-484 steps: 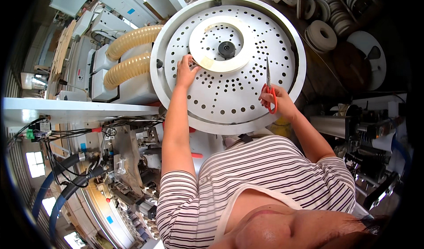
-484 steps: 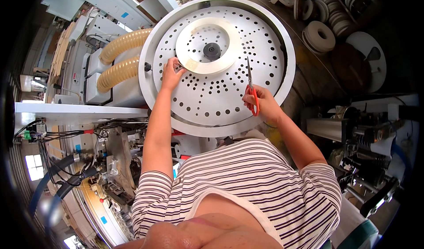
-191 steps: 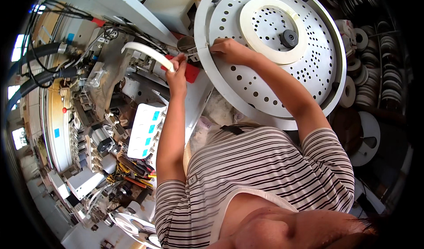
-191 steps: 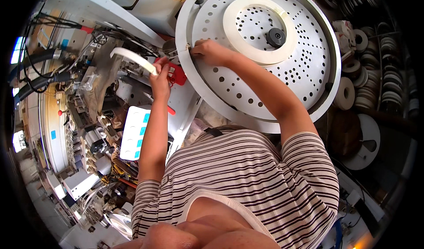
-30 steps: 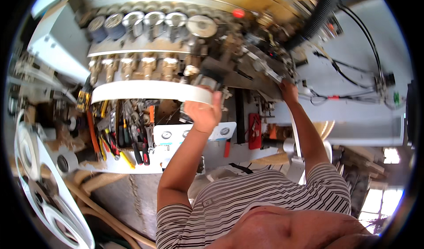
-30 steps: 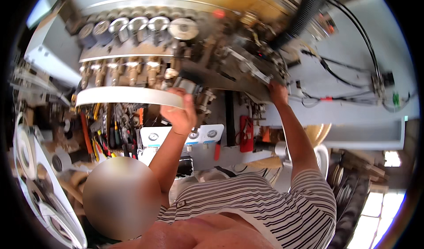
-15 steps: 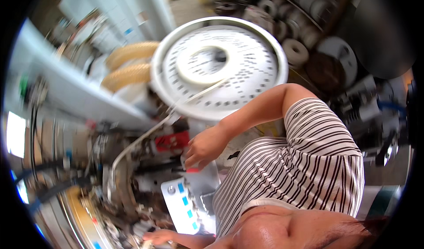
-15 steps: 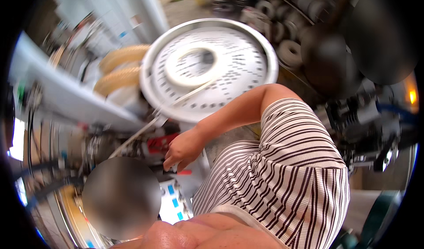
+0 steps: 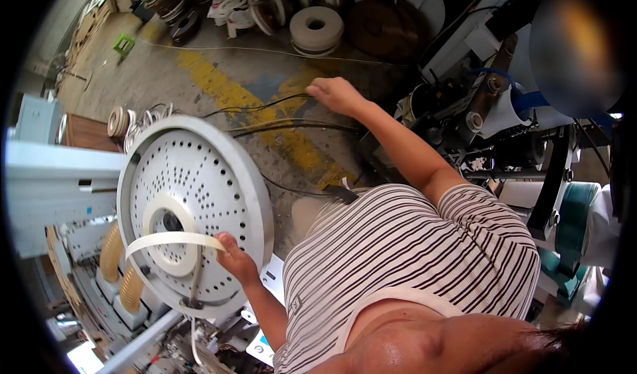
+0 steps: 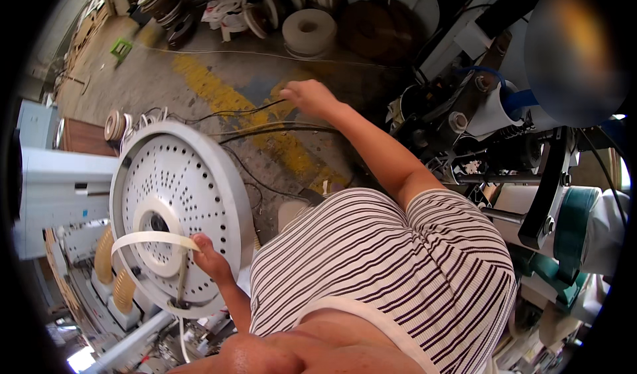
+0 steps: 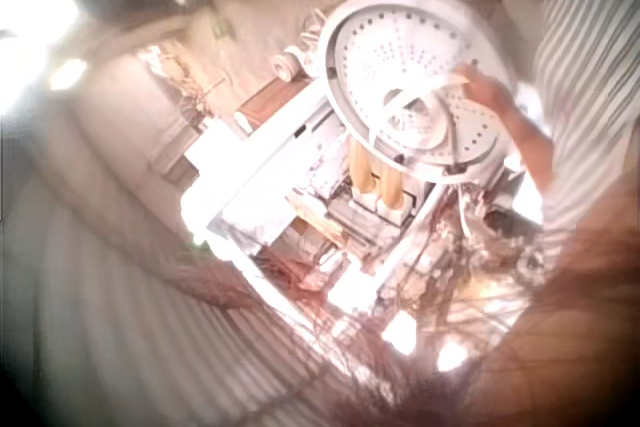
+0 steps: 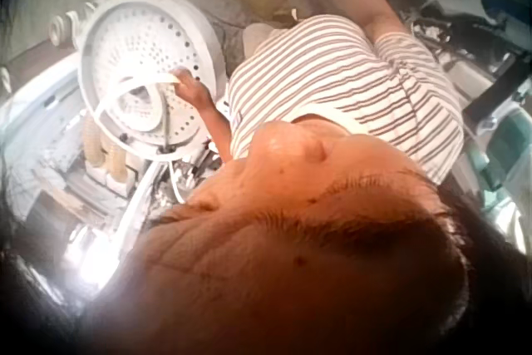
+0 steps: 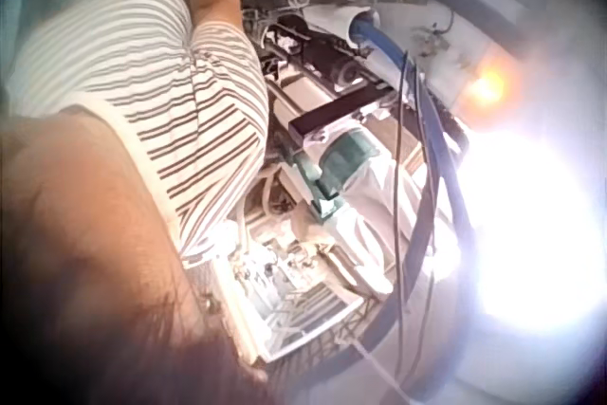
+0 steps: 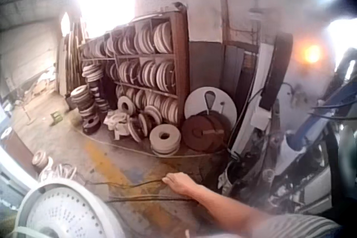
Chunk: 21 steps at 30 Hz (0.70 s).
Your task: The person assembles white plastic rings by placing them onto a perforated circular machine component. They use red-handled scissors to trim the ends of the rings and a utility knife to cut a strip of white material from a large board. The person repeatedly places the rings into the machine and operates a control panel.
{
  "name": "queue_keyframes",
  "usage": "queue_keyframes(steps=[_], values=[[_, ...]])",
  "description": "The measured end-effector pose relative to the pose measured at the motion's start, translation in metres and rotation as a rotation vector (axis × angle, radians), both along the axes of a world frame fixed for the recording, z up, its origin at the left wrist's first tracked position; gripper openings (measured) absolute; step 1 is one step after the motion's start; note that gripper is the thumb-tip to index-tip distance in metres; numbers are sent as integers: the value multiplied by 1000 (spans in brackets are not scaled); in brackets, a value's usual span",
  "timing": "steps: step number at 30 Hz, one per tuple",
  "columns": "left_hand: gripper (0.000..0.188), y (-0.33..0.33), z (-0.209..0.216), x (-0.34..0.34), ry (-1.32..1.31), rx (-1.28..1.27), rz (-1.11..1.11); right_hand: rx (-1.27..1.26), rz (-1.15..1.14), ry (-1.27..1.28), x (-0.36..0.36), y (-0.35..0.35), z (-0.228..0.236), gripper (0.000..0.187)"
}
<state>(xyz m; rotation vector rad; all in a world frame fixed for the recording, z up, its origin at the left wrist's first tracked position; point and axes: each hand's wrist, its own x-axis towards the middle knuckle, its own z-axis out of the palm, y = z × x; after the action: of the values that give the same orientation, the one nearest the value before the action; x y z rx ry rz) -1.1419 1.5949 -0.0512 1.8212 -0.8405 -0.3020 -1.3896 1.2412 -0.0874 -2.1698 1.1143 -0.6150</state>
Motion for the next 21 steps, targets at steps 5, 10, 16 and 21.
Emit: queue_keyframes(steps=[5,10,16,21], values=[[41,-116,-4,-11,53,99,-154,198,-234,143,-75,-84,-102,44],[38,-247,-6,-11,57,123,-359,31,-194,462,-122,-164,-184,45],[41,-375,-43,25,108,213,-500,420,-551,309,-162,-261,-190,54],[47,-488,-54,50,276,300,-544,645,-884,-68,-203,-317,-193,51]])
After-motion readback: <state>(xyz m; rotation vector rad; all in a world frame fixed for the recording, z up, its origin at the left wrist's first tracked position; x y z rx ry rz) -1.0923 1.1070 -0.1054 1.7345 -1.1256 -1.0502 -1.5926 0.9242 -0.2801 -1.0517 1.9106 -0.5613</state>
